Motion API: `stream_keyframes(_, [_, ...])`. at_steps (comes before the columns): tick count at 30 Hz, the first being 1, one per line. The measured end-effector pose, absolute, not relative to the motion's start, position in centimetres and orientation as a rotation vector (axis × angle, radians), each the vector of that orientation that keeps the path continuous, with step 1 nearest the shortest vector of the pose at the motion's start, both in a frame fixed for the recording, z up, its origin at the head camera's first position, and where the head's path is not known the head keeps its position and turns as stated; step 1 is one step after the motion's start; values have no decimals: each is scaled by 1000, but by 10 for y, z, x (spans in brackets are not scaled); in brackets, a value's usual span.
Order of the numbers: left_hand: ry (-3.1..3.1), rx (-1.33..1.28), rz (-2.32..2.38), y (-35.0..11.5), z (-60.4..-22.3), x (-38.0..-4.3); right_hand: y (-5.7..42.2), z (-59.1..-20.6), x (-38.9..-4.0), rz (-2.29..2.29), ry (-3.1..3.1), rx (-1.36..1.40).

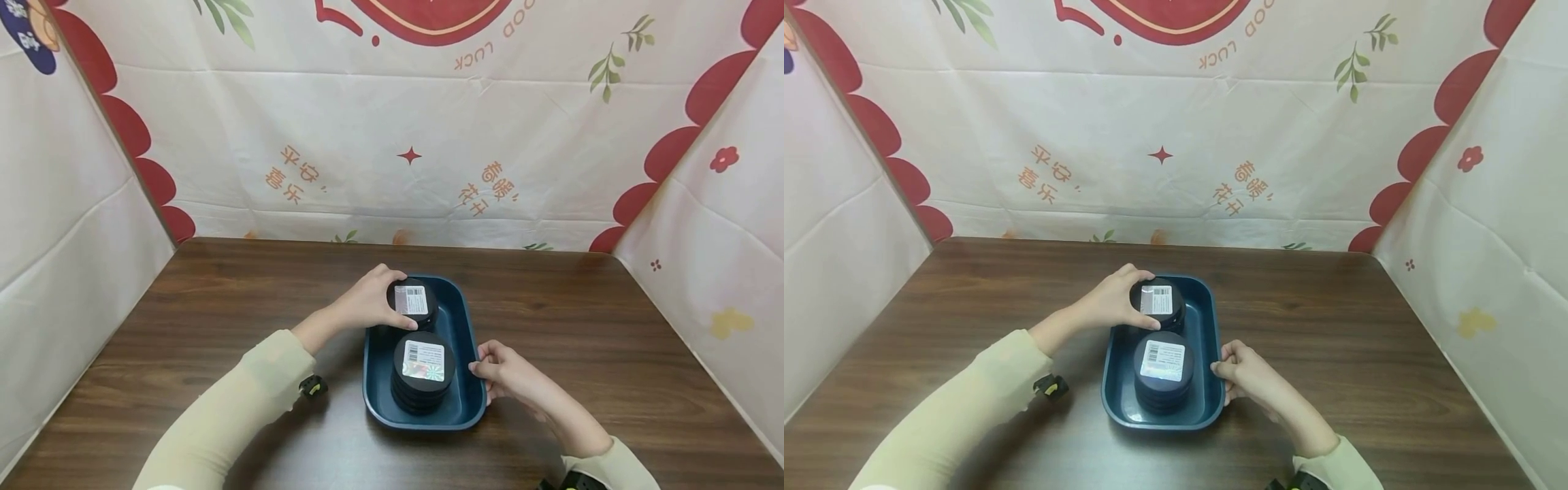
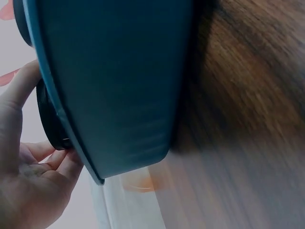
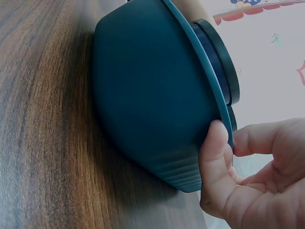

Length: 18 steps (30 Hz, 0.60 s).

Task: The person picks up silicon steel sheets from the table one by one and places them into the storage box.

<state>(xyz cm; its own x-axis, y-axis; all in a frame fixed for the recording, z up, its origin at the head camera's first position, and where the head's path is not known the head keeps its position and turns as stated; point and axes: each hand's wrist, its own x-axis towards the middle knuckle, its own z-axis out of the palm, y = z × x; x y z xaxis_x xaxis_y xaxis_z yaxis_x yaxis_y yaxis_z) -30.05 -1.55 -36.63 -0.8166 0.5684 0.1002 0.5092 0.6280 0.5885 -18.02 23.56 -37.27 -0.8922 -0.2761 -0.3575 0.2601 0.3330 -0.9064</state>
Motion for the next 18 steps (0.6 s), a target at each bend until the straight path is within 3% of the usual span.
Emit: stream_keyframes(18, [2784,925,898,-9,-372,-295,235,-375,-181,-1593,2156,-17])
